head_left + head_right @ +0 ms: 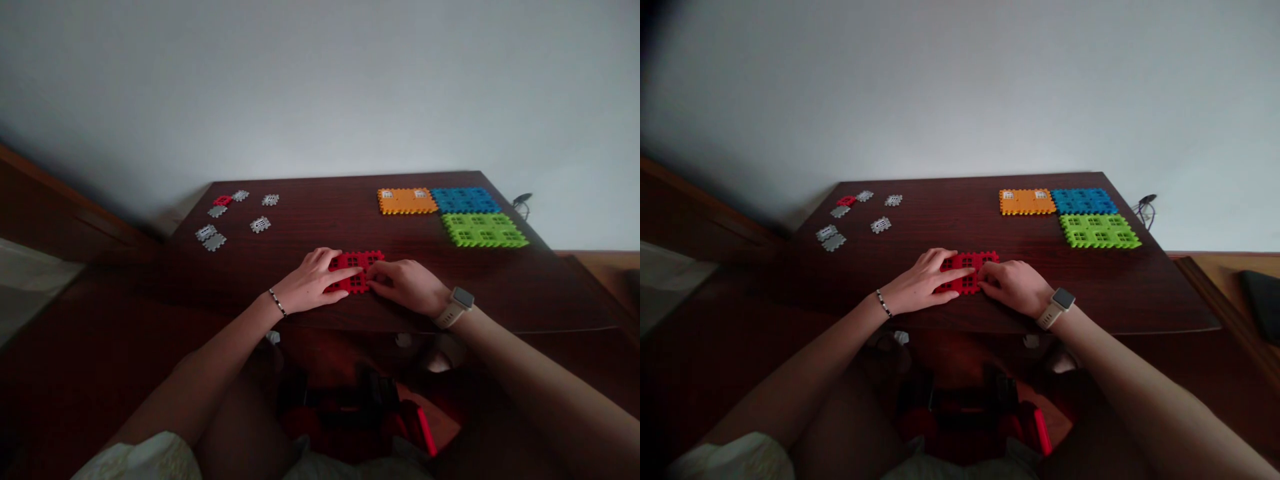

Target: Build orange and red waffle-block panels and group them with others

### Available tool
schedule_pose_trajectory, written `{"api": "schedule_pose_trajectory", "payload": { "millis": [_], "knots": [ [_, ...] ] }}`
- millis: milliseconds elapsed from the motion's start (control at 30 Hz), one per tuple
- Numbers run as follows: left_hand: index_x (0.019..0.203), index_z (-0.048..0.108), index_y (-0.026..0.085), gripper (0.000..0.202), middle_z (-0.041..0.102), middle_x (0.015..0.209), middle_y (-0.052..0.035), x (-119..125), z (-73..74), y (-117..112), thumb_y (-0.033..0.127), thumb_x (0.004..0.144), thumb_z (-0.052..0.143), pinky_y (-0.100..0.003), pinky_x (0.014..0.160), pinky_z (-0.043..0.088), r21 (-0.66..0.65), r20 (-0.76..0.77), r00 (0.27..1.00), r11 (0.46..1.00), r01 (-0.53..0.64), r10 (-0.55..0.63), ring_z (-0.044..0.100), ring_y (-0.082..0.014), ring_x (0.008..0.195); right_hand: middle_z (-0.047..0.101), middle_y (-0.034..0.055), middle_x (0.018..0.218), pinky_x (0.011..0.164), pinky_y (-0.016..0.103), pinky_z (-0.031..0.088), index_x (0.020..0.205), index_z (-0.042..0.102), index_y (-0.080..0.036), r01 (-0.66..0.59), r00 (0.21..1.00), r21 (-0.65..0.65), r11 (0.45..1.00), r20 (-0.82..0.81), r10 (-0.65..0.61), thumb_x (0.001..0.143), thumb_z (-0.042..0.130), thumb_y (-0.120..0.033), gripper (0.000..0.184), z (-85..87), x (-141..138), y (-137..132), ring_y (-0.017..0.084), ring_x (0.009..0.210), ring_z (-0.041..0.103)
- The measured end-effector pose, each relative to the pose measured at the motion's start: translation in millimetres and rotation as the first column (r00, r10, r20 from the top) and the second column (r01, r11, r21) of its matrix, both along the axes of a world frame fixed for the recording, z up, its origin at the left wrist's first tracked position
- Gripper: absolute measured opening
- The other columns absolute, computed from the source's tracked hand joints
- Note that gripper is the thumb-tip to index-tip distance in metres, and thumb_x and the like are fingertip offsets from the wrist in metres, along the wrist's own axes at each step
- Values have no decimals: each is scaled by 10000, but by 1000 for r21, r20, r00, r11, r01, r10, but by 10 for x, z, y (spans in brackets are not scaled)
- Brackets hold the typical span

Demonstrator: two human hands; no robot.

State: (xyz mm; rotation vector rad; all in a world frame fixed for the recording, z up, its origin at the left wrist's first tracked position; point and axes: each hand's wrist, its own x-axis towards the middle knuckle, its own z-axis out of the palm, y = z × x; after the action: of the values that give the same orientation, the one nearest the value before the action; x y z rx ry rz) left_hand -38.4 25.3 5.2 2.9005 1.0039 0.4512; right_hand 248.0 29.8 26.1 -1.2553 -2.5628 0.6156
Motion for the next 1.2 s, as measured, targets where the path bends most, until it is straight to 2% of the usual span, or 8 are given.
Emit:
{"api": "schedule_pose_trajectory", "payload": {
  "millis": [233,400,567,700,800,933,1067,1200],
  "knots": [
    [1576,600,309,507,449,1503,-174,25,25,-28,426,1082,608,-613,1227,444,-21,2,1000,1000,-6,6,432,-362,1431,817,32,907,708,295,416,1058,739,-237,-1,1000,3,1000,-2,1,1020,633,-285,122,17,-6,-10,207,778,743],
    [1543,627,295,501,479,1485,-181,84,76,-62,400,1053,642,-615,1187,483,-14,-12,999,999,-36,35,463,-374,1404,809,24,882,706,294,419,1070,739,-248,-5,1000,0,1000,6,5,1017,631,-276,124,18,-3,-6,206,766,738],
    [1524,631,318,494,487,1500,-160,85,39,-59,405,1039,669,-612,1186,487,-7,15,999,999,-45,45,472,-365,1417,807,23,871,704,295,426,1071,740,-245,-8,1000,-7,1000,-7,8,1019,629,-287,129,17,3,-5,200,750,729],
    [1560,560,286,578,494,1541,-168,21,19,-40,468,1028,696,-613,1227,460,-81,69,997,996,-33,39,478,-355,1447,807,29,877,705,295,424,1066,737,-240,-13,1000,-2,1000,-3,13,1024,625,-298,133,14,8,-4,201,757,732],
    [1568,508,258,656,501,1577,-171,-37,39,-28,450,992,756,-600,1258,447,-151,106,994,988,-10,27,481,-343,1479,811,31,891,712,294,424,1070,735,-235,-12,1000,0,1000,-8,12,1028,620,-298,138,6,9,-6,202,768,735],
    [1481,582,235,524,496,1625,-175,-101,46,-19,425,1016,733,-592,1271,450,-156,118,993,988,19,-1,464,-335,1531,808,27,885,702,290,415,1083,737,-233,-5,1000,6,1000,-19,5,1029,629,-299,138,-6,8,-10,191,739,718],
    [1443,650,222,445,457,1684,-188,-132,-8,-1,435,1054,689,-598,1279,447,-113,117,993,993,25,-11,446,-340,1573,808,36,883,684,291,403,1087,742,-230,7,1000,16,1000,-18,-7,1031,628,-310,149,-7,-1,-19,189,726,708],
    [1415,704,222,419,528,1632,-175,-107,-36,18,429,1051,700,-583,1260,476,-65,143,990,998,19,-10,508,-334,1530,803,38,866,667,297,385,1086,743,-226,31,999,28,999,-14,-31,1043,616,-330,170,-12,-14,-27,192,713,695]
  ]
}}
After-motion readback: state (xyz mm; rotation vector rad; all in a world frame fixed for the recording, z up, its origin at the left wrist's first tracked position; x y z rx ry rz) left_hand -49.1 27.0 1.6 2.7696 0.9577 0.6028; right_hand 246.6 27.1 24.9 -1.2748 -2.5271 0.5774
